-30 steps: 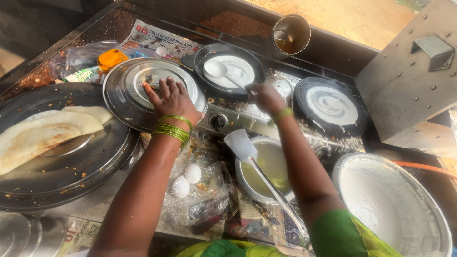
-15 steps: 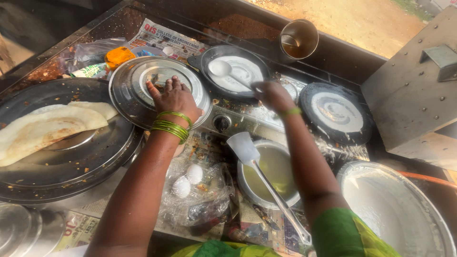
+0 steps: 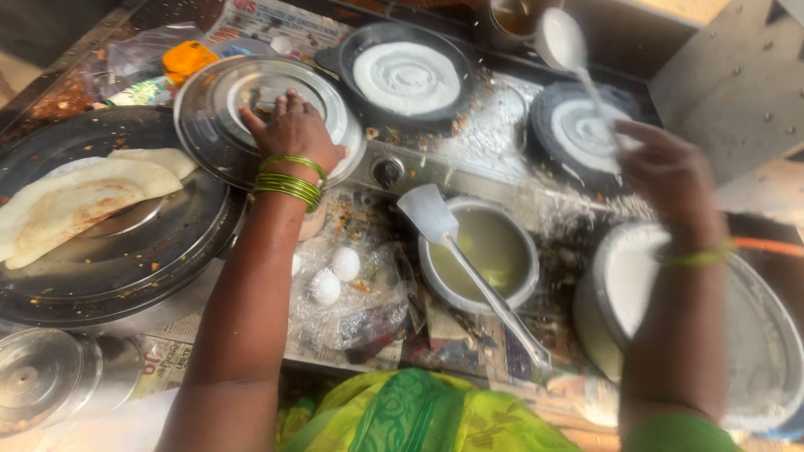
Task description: The person prepares dosa batter, pours it onto hot pans, spreads it into thin circles, adds oil, and flips the cooking dosas. They remove finished dosas to a tray and continue the cycle with fresh batter.
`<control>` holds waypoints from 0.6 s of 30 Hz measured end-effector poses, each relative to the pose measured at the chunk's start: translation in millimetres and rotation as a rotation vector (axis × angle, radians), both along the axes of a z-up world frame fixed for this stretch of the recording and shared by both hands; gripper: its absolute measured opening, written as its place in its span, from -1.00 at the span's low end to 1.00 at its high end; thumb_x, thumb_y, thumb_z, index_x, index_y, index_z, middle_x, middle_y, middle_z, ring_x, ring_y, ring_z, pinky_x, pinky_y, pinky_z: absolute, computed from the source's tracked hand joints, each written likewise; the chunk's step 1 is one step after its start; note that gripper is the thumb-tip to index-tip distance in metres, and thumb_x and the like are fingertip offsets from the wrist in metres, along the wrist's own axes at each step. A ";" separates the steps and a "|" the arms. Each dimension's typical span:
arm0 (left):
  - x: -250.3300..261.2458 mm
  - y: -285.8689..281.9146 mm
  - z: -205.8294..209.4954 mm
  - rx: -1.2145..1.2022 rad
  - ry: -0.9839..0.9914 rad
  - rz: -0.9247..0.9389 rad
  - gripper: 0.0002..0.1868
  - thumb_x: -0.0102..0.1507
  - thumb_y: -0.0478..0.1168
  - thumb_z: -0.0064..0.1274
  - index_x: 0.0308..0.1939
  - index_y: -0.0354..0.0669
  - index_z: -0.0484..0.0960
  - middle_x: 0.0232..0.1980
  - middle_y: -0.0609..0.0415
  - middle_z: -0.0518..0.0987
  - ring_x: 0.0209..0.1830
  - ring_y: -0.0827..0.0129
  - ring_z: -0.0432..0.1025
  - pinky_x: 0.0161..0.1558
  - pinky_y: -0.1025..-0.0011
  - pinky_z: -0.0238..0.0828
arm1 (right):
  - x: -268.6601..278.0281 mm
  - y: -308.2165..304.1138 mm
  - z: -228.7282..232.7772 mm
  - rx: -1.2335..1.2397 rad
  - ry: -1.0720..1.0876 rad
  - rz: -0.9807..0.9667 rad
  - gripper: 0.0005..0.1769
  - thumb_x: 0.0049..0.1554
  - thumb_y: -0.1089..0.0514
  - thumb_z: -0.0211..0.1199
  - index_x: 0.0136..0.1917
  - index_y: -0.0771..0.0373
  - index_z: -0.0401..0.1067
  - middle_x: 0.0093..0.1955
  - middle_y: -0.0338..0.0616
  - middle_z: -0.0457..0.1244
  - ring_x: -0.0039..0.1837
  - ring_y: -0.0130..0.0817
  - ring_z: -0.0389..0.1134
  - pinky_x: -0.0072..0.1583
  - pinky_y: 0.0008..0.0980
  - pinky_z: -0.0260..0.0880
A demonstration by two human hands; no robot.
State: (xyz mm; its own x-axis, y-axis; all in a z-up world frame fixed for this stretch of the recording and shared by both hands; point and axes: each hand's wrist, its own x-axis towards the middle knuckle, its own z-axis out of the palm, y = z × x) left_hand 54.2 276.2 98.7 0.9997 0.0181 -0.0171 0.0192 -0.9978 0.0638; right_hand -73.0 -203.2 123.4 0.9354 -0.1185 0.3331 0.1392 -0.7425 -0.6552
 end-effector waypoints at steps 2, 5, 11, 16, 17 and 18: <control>4.2 -1.2 -1.9 -0.030 -0.014 -0.012 0.00 0.16 0.42 0.10 0.49 -0.07 0.23 0.62 -0.01 0.01 0.59 0.15 -0.06 0.42 -0.36 -0.51 | -72.0 -71.5 4.1 -0.205 0.186 -0.307 -0.45 0.24 0.24 0.34 0.49 0.10 0.48 -0.08 -0.04 0.37 -0.20 -0.40 0.29 -0.20 -0.38 0.32; 11.8 3.1 -9.5 -0.050 -0.063 -0.035 -0.07 0.09 0.37 0.19 0.36 -0.11 0.43 0.60 -0.01 0.13 0.58 0.17 0.02 0.40 -0.37 -0.35 | -179.7 -133.8 -22.1 -0.264 0.249 -0.432 -0.64 0.26 0.24 0.25 0.33 0.22 0.47 0.00 0.06 0.41 -0.06 -0.27 0.45 -0.02 -0.33 0.43; 53.0 30.7 -34.6 0.141 -0.169 -0.143 -0.22 0.17 0.40 0.16 0.06 -0.24 0.70 0.24 -0.19 0.56 0.10 -0.16 0.49 -0.05 -0.11 0.44 | -233.3 -114.2 -59.3 -0.789 0.649 -0.727 -0.68 0.17 0.04 0.23 0.18 -0.21 0.60 0.02 -0.09 0.42 0.02 -0.05 0.45 0.00 -0.09 0.46; 82.3 41.9 -63.3 0.194 -0.154 -0.177 -0.37 0.20 0.25 0.10 0.04 -0.20 0.71 0.23 -0.17 0.56 0.09 -0.15 0.50 -0.02 -0.11 0.44 | -174.7 37.8 -94.9 -0.377 0.387 -0.341 -0.74 0.25 0.05 0.21 0.20 -0.07 0.52 0.00 -0.19 0.39 -0.10 -0.24 0.43 -0.05 -0.23 0.51; 85.3 43.1 -63.3 0.190 -0.158 -0.173 -0.40 0.21 0.22 0.09 0.04 -0.20 0.71 0.23 -0.16 0.56 0.09 -0.15 0.50 -0.02 -0.11 0.43 | -164.2 69.6 -96.8 -0.175 0.481 -0.159 -0.35 0.04 0.03 0.36 0.40 -0.07 0.33 0.19 -0.15 0.29 -0.06 -0.27 0.45 -0.03 -0.26 0.56; 87.4 43.9 -60.5 0.191 -0.160 -0.168 -0.43 0.22 0.19 0.08 0.04 -0.19 0.71 0.23 -0.16 0.56 0.09 -0.15 0.50 -0.01 -0.11 0.43 | -156.8 100.2 -97.2 -0.225 0.605 -0.027 -0.04 0.00 0.07 0.42 0.60 -0.06 0.11 0.35 -0.07 0.19 -0.03 -0.20 0.39 0.01 -0.27 0.53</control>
